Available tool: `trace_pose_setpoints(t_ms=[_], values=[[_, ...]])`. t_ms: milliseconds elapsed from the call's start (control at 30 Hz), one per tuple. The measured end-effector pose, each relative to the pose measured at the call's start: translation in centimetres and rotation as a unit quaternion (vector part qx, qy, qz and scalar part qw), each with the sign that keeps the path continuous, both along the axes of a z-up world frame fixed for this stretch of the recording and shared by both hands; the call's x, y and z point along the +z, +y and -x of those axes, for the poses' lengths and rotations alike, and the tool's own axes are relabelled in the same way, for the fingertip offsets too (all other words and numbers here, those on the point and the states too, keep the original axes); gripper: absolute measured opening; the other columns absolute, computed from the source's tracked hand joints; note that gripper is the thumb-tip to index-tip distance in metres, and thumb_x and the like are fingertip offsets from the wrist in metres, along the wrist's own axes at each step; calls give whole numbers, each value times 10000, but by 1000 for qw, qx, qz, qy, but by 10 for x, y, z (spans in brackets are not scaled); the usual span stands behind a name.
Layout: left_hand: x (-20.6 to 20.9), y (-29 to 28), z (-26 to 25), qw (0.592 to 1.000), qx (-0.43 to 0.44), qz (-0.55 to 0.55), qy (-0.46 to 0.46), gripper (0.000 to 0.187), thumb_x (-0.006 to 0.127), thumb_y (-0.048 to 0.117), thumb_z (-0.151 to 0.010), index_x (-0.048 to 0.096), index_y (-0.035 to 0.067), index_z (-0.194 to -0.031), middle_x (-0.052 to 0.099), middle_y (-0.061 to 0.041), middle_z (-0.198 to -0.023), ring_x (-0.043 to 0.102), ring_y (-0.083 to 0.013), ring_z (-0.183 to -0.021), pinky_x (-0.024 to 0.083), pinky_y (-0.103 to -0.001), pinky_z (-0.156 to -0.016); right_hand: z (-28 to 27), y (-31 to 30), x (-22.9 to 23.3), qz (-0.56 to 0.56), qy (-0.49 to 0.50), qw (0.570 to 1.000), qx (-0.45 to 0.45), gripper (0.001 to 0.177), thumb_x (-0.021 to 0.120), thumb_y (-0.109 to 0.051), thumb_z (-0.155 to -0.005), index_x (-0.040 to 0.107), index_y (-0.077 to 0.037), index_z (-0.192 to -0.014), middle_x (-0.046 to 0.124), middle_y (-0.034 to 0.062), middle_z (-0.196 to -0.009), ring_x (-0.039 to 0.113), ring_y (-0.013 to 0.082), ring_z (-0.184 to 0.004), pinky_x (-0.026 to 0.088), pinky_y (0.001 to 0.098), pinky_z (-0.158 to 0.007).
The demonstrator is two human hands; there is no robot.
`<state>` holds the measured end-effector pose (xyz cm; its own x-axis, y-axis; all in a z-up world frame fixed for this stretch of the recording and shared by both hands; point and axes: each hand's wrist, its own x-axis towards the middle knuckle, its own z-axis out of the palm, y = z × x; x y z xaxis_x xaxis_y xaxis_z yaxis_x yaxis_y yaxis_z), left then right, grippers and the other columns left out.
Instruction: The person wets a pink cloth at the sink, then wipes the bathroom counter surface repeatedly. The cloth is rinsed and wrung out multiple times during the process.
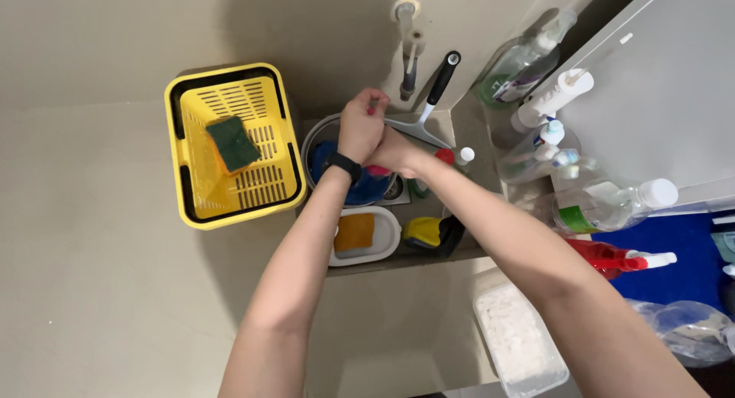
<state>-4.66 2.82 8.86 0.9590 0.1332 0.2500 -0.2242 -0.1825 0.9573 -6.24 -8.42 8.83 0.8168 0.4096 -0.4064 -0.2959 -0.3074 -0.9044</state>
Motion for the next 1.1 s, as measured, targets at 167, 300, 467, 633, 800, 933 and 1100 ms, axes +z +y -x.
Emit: trace_pose_setpoints(t_ms=[167,300,467,633,800,933,1100], values=[[-13,-3,-3,996,70,-16,52,138,604,124,-963,699,49,-1029,745,-202,-893,743,-344,-825,569,-404,-755,11,9,-15,99,-278,955,4,408,738,-125,-847,604,16,-1206,727,199,-1111,706,339,-1073,545,392,-885],[-16,-3,-5,990,128,-30,52,147,580,105,-970,695,45,-1038,736,-216,-895,727,-377,-850,564,-420,-747,13,14,-22,216,-325,921,0,298,666,-111,-861,662,-23,-1145,714,251,-1116,640,453,-1107,538,469,-896],[-15,-2,-8,983,171,-19,58,145,553,94,-972,675,37,-1024,737,-214,-906,734,-381,-857,570,-425,-753,19,19,-9,261,-301,917,-23,281,659,-167,-874,667,-24,-1116,694,268,-1103,617,471,-1090,520,516,-889],[-7,-2,-6,981,187,-1,58,147,542,99,-991,661,24,-1036,738,-213,-920,731,-383,-870,561,-428,-759,22,23,14,255,-323,911,-8,303,675,-173,-846,648,5,-1090,699,275,-1062,633,464,-1046,527,515,-869],[3,-2,-6,978,202,5,45,145,541,98,-989,655,18,-1028,738,-216,-916,729,-388,-871,563,-431,-763,22,23,25,272,-341,900,17,212,690,-170,-836,697,-7,-972,715,264,-967,672,459,-985,557,513,-846],[2,-3,-6,976,214,6,29,144,542,95,-985,662,23,-1021,738,-218,-907,730,-391,-878,565,-435,-765,26,21,24,242,-349,905,-7,233,700,-156,-809,695,-8,-988,710,264,-944,662,470,-963,547,527,-807],[-9,-5,-3,970,239,14,43,134,547,98,-976,656,28,-1011,729,-220,-883,727,-398,-862,563,-443,-761,31,18,18,197,-413,889,-3,273,699,-137,-808,668,-2,-1043,713,263,-999,658,472,-991,542,524,-840]])
